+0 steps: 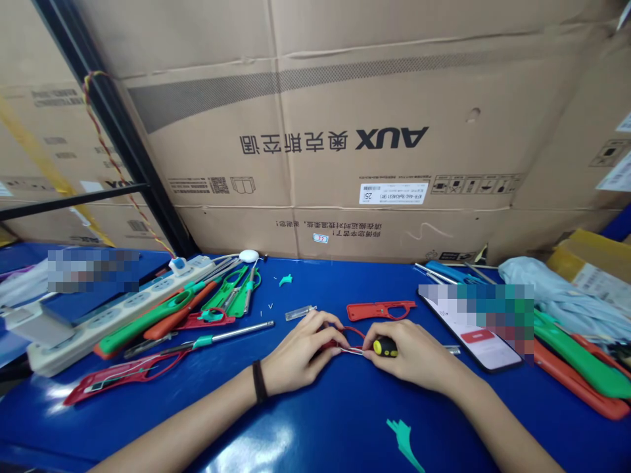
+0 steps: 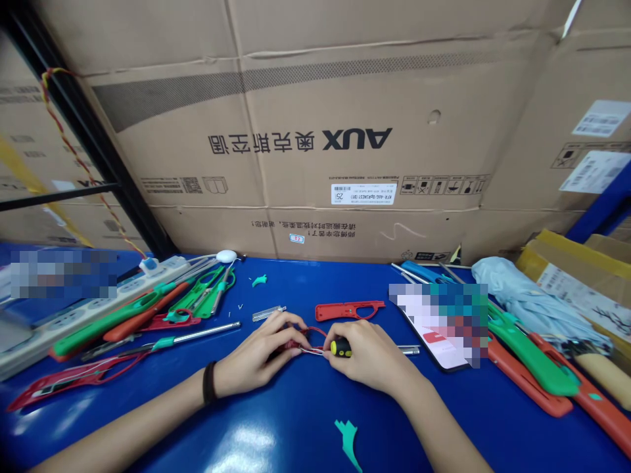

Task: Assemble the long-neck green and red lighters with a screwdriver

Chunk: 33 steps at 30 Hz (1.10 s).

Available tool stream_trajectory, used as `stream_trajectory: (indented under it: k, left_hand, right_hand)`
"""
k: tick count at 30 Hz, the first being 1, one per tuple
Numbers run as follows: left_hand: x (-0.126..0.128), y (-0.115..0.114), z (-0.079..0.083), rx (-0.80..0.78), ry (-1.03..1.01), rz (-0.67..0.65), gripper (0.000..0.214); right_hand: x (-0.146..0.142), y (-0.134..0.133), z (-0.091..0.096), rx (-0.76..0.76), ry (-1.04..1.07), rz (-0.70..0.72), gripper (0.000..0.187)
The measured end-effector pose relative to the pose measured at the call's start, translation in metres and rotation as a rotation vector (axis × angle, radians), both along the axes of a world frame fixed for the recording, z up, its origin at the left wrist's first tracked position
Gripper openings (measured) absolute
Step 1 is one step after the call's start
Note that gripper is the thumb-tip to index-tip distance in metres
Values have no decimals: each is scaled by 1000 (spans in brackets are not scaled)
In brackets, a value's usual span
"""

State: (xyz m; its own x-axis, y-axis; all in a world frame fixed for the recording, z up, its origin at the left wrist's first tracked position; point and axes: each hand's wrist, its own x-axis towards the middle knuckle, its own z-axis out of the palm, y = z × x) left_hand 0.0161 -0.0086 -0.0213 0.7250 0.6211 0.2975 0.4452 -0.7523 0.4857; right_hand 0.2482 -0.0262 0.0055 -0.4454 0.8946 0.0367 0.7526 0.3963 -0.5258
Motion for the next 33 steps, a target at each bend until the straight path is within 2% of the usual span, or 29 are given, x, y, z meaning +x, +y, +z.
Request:
stream_trajectory:
  k: [15, 20, 33]
  left_hand:
    - [1, -2, 1, 2, -9, 15, 18]
    - [1, -2, 1, 0, 3, 6, 18]
    - [1, -2, 1, 3, -13, 2, 17]
  right_hand:
    - [-4, -3, 3, 22, 3, -17, 12]
    - [-3, -4, 4, 32, -24, -24, 8]
    - [-5, -4, 7, 24, -63, -30, 15]
